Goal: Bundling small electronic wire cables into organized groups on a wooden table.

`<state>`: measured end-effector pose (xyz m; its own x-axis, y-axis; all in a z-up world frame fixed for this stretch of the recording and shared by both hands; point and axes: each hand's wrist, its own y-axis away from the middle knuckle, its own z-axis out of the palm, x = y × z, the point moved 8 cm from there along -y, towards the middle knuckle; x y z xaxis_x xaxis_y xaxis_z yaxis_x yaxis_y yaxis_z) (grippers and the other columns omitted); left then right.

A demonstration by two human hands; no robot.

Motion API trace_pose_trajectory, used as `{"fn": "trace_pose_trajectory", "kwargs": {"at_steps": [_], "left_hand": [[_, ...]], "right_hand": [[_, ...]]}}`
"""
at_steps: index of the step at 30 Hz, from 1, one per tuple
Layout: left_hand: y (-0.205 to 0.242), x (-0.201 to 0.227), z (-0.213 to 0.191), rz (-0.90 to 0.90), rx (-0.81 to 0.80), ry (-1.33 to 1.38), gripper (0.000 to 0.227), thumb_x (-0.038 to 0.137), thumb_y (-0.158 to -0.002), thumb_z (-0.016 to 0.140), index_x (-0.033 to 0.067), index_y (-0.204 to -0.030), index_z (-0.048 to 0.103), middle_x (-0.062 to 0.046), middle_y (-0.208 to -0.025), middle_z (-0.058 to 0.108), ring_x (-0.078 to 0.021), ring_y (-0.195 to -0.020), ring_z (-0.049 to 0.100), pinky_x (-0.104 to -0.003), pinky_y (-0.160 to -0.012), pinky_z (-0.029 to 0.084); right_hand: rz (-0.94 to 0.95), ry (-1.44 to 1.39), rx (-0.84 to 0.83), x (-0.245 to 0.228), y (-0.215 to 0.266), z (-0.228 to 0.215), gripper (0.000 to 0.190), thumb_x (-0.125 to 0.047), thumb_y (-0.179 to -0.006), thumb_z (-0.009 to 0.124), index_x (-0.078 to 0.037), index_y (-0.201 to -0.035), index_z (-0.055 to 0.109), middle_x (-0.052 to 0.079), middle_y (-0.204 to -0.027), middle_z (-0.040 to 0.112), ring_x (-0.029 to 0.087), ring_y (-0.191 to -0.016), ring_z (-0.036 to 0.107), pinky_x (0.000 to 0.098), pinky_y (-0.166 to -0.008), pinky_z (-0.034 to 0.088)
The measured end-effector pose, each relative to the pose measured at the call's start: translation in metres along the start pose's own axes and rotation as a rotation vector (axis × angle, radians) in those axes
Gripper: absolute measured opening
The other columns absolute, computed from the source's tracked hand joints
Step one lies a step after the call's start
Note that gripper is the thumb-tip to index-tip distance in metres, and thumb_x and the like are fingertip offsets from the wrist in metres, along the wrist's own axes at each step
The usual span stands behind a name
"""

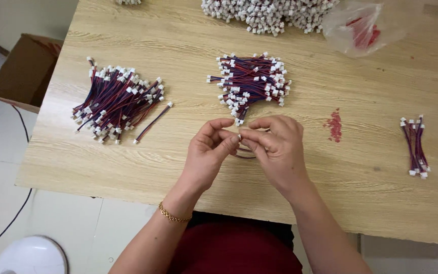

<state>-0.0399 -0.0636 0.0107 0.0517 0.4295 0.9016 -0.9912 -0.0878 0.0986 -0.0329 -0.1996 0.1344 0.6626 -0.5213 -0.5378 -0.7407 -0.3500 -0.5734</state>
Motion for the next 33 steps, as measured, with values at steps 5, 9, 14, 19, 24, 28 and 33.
{"fn": "trace_pose_trajectory", "kwargs": {"at_steps": [5,9,14,19,24,28,33], "left_hand": [[0.0,-0.004,0.003,-0.008,-0.03,-0.021,0.034,0.006,-0.087,0.07,0.0037,-0.119,0.058,-0.011,-0.086,0.07,-0.0117,-0.078,0.065,-0.023,-0.07,0.058],[-0.001,-0.002,0.003,-0.026,-0.062,-0.019,0.034,0.006,-0.087,0.07,0.0028,-0.118,0.059,-0.01,-0.083,0.069,-0.0129,-0.076,0.066,-0.024,-0.069,0.058],[-0.001,0.0,0.007,-0.056,-0.11,-0.007,0.033,0.004,-0.086,0.07,0.0017,-0.118,0.059,-0.01,-0.081,0.068,-0.0134,-0.076,0.067,-0.025,-0.068,0.059],[-0.005,-0.003,0.004,-0.045,-0.139,-0.058,0.034,0.002,-0.086,0.069,0.0017,-0.118,0.06,-0.009,-0.08,0.067,-0.0119,-0.075,0.065,-0.023,-0.067,0.058],[-0.008,-0.001,0.0,-0.065,-0.17,-0.014,0.038,-0.001,-0.085,0.07,0.0011,-0.12,0.058,-0.011,-0.084,0.069,-0.0142,-0.077,0.067,-0.026,-0.069,0.059],[-0.006,0.009,0.006,-0.053,-0.205,-0.078,0.037,-0.004,-0.084,0.068,0.0025,-0.119,0.059,-0.011,-0.082,0.068,-0.0148,-0.075,0.067,-0.026,-0.07,0.059],[0.0,0.009,0.01,-0.039,-0.205,-0.217,0.032,-0.005,-0.084,0.066,0.004,-0.115,0.063,-0.007,-0.082,0.067,-0.0121,-0.076,0.065,-0.026,-0.073,0.058]], "right_hand": [[0.116,-0.218,-0.061,0.018,0.009,0.014,0.013,-0.011,-0.081,0.077,-0.015,-0.093,0.077,0.007,-0.082,0.069,0.027,-0.081,0.065,0.0371,-0.081,0.049],[0.34,-0.349,-0.082,0.033,0.017,0.018,0.014,-0.01,-0.08,0.078,-0.011,-0.094,0.075,0.007,-0.082,0.07,0.022,-0.078,0.066,0.0363,-0.078,0.049],[0.348,-0.417,-0.07,0.033,0.015,0.019,0.01,-0.008,-0.077,0.081,-0.009,-0.085,0.075,0.006,-0.077,0.07,0.017,-0.07,0.064,0.031,-0.072,0.05],[0.34,-0.412,-0.111,0.044,0.019,0.03,0.011,-0.008,-0.075,0.082,-0.011,-0.084,0.076,0.004,-0.076,0.069,0.013,-0.066,0.06,0.0273,-0.067,0.046],[0.431,-0.517,-0.167,0.039,0.017,0.025,0.01,-0.003,-0.08,0.076,-0.006,-0.09,0.075,0.006,-0.081,0.069,0.011,-0.073,0.06,0.0278,-0.07,0.051],[0.43,-0.519,-0.189,0.04,0.019,0.025,0.013,-0.002,-0.079,0.074,-0.006,-0.091,0.075,0.008,-0.079,0.068,0.014,-0.075,0.062,0.0295,-0.07,0.052],[0.42,-0.499,-0.169,0.047,0.028,0.031,0.013,-0.002,-0.079,0.074,-0.007,-0.091,0.075,0.01,-0.078,0.066,0.019,-0.075,0.064,0.0321,-0.071,0.053]]}}
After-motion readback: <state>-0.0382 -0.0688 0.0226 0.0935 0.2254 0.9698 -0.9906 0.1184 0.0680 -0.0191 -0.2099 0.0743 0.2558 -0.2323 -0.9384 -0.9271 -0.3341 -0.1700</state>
